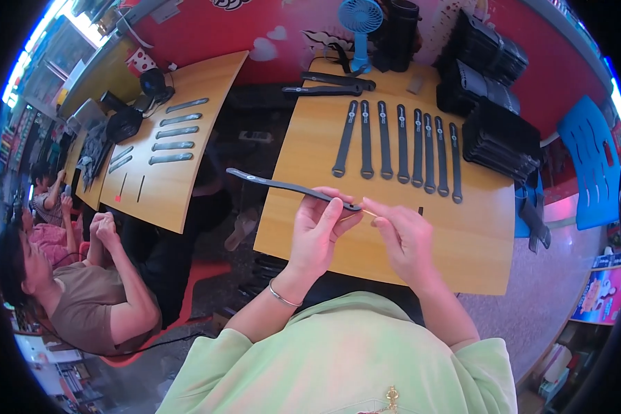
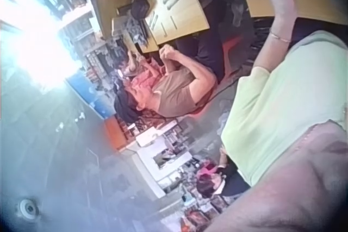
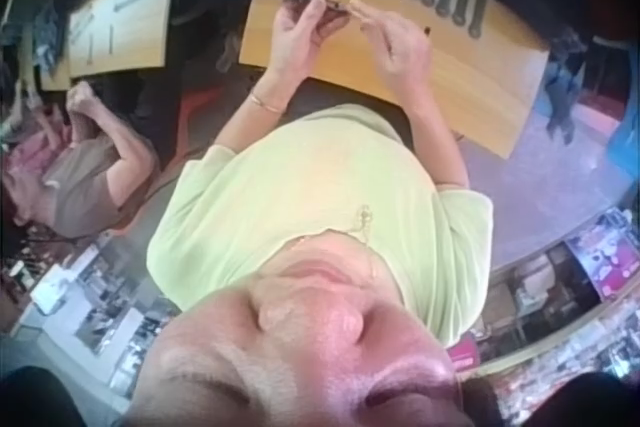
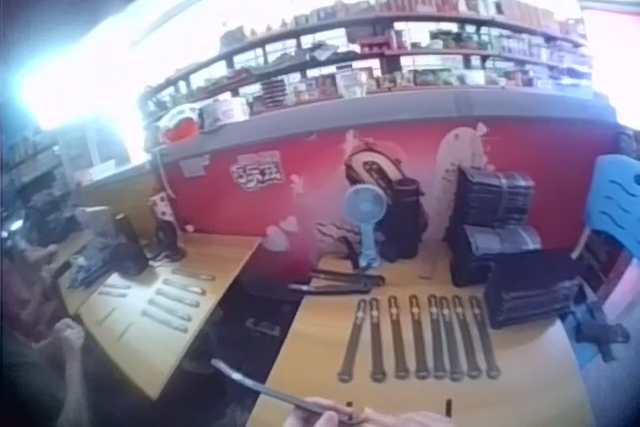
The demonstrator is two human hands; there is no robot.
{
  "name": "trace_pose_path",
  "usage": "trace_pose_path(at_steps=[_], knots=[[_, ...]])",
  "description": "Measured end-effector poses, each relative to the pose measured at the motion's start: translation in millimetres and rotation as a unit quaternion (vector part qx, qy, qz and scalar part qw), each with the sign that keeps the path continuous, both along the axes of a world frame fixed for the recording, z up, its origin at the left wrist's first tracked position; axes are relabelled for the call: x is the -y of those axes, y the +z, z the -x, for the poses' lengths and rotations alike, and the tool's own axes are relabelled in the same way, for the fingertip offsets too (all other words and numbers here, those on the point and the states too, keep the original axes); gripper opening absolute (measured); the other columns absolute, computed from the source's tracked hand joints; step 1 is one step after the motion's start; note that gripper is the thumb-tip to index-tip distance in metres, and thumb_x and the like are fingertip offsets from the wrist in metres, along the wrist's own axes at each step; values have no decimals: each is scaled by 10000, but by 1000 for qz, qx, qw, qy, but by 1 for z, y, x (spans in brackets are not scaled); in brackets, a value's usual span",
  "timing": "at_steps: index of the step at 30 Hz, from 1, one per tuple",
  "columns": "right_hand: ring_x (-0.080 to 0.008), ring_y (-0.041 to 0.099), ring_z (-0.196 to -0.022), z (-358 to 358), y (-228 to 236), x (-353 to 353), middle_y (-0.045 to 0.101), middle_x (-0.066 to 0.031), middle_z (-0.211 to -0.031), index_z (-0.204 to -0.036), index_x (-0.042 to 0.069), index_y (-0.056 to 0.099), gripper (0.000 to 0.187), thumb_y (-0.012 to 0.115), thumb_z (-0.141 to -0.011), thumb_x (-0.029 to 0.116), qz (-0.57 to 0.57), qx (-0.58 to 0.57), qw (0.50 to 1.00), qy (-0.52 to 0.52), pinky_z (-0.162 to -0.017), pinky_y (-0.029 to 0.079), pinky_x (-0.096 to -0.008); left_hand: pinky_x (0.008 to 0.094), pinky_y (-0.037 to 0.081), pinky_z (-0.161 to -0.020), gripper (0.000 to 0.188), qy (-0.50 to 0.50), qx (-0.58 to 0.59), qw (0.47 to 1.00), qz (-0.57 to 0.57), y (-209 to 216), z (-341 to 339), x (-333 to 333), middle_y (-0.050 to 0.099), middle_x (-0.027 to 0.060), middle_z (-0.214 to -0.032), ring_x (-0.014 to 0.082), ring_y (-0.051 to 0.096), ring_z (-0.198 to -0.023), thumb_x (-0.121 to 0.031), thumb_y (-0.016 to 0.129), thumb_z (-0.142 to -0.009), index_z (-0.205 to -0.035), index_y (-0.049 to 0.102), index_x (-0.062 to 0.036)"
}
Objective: Assembling black textile straps by threading thin strings through pre-drilled holes and organizing them on a table.
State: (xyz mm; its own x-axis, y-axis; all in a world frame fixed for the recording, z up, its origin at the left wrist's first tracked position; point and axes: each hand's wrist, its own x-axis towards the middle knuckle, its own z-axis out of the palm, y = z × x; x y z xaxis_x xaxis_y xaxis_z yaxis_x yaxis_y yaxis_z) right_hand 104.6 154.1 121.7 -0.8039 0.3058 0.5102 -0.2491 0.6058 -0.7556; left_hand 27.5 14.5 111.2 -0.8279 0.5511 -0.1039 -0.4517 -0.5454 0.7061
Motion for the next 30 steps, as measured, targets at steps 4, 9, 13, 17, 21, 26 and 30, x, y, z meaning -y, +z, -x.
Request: trace_pose_path(at_steps=[4, 9, 13, 17, 21, 26, 30], knots=[[-194, 532, -572, -6, 9, 2, 622, -35, -722, -1043, 155, 653, 239, 641, -809, 105, -79, 49, 995, -21, -512, 408, -296, 336, 538, -845, 123, 15, -7, 1000, 3, -3, -4, -3, 588, 93, -983, 225, 624, -954, -50, 512, -919, -1039, 487, -43], [-192, 495, -537, -11, 13, 6, 611, -19, -687, -959, 151, 646, 168, 652, -796, 113, -91, 62, 993, -51, -485, 385, -309, 336, 536, -844, 114, 16, -15, 1000, 9, 1, -4, -4, 588, 99, -973, 260, 620, -976, -49, 514, -918, -1028, 487, -32], [-180, 493, -538, -11, 13, 6, 609, 1, -676, -932, 164, 640, 147, 658, -790, 130, -126, 64, 988, -61, -471, 376, -302, 340, 535, -847, 121, 22, -24, 999, 8, 2, -5, -5, 583, 105, -979, 276, 618, -977, -41, 518, -914, -1029, 484, -25], [-172, 505, -555, -11, 12, 6, 618, 10, -696, -908, 160, 646, 135, 672, -777, 138, -149, 52, 985, -73, -475, 386, -293, 346, 532, -853, 124, 28, -42, 999, 9, 1, -4, -5, 580, 107, -988, 279, 617, -978, -29, 526, -906, -1024, 487, -21], [-169, 524, -580, -9, 10, 6, 628, 9, -723, -884, 151, 655, 118, 678, -770, 132, -158, 23, 984, -78, -487, 403, -285, 341, 527, -859, 131, 32, -34, 999, 9, 1, -5, -4, 580, 101, -991, 272, 615, -983, -7, 529, -897, -1021, 491, -21], [-165, 547, -609, -9, 7, 4, 608, 3, -752, -868, 141, 668, 117, 690, -757, 112, -179, 10, 980, -81, -498, 415, -281, 325, 495, -906, 194, 15, -26, 1000, 9, 2, -3, -4, 583, 101, -1043, 246, 598, -1026, 34, 536, -871, -1055, 507, -21], [-159, 550, -612, -11, 11, 9, 573, -10, -742, -851, 126, 669, 109, 698, -749, 102, -145, 45, 984, -88, -491, 407, -281, 319, 486, -917, 228, 14, -18, 1000, 10, 1, -4, -4, 593, 102, -1055, 242, 594, -1034, 40, 539, -869, -1089, 516, -14]])
